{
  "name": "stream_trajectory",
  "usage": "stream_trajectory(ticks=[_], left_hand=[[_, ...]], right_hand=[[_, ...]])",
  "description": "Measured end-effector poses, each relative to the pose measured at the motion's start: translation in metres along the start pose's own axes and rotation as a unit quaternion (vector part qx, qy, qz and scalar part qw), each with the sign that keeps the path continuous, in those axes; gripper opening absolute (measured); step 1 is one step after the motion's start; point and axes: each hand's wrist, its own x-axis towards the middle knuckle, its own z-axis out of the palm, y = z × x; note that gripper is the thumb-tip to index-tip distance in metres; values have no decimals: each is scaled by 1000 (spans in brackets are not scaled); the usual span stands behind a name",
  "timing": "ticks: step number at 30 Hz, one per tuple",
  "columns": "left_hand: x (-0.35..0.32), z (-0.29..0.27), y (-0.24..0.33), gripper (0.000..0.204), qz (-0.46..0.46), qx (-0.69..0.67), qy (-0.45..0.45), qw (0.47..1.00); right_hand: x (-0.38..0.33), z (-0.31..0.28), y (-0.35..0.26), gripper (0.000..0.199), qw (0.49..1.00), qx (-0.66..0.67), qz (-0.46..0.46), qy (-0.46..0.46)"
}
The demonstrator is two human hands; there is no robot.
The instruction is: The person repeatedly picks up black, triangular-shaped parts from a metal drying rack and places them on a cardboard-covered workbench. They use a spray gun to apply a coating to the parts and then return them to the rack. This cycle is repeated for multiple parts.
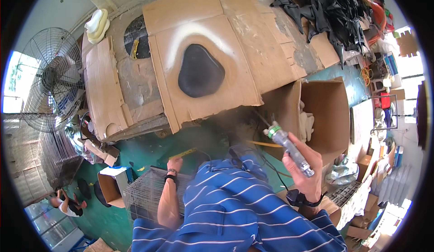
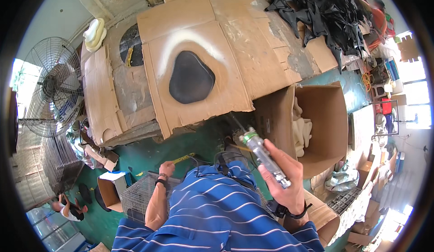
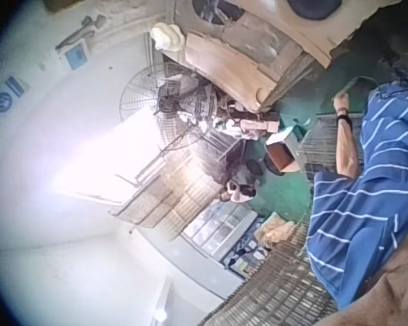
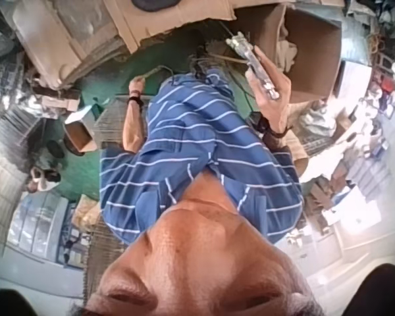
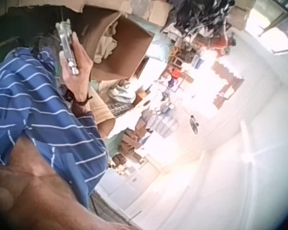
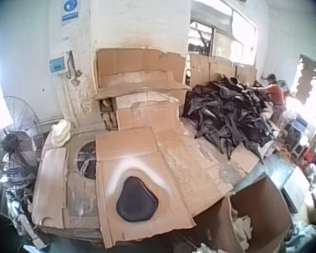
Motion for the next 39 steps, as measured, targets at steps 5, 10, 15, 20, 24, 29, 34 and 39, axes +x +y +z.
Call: stream_trajectory(ticks=[5,10,15,20,24,29,34,39], left_hand=[[-4,-7,23,36,-72,-33,-35,996],[-7,-8,31,35,-10,-10,-41,999],[-19,-39,109,26,99,-51,-36,993],[-4,-66,205,25,164,-66,27,984],[43,-60,260,27,182,-39,157,970],[100,-49,324,28,159,-38,251,954],[109,-42,364,26,82,66,313,944],[111,-50,376,18,129,78,322,935]], right_hand=[[-18,-19,6,48,997,-63,46,-26],[-14,-13,4,49,999,-3,17,-34],[-19,-19,12,50,998,26,53,0],[-18,-39,24,51,997,19,27,-74],[-18,-46,32,51,998,-8,47,-40],[-8,-58,36,48,997,1,77,-27],[10,-57,54,49,993,50,106,-2],[42,-52,77,52,994,52,71,-65]])
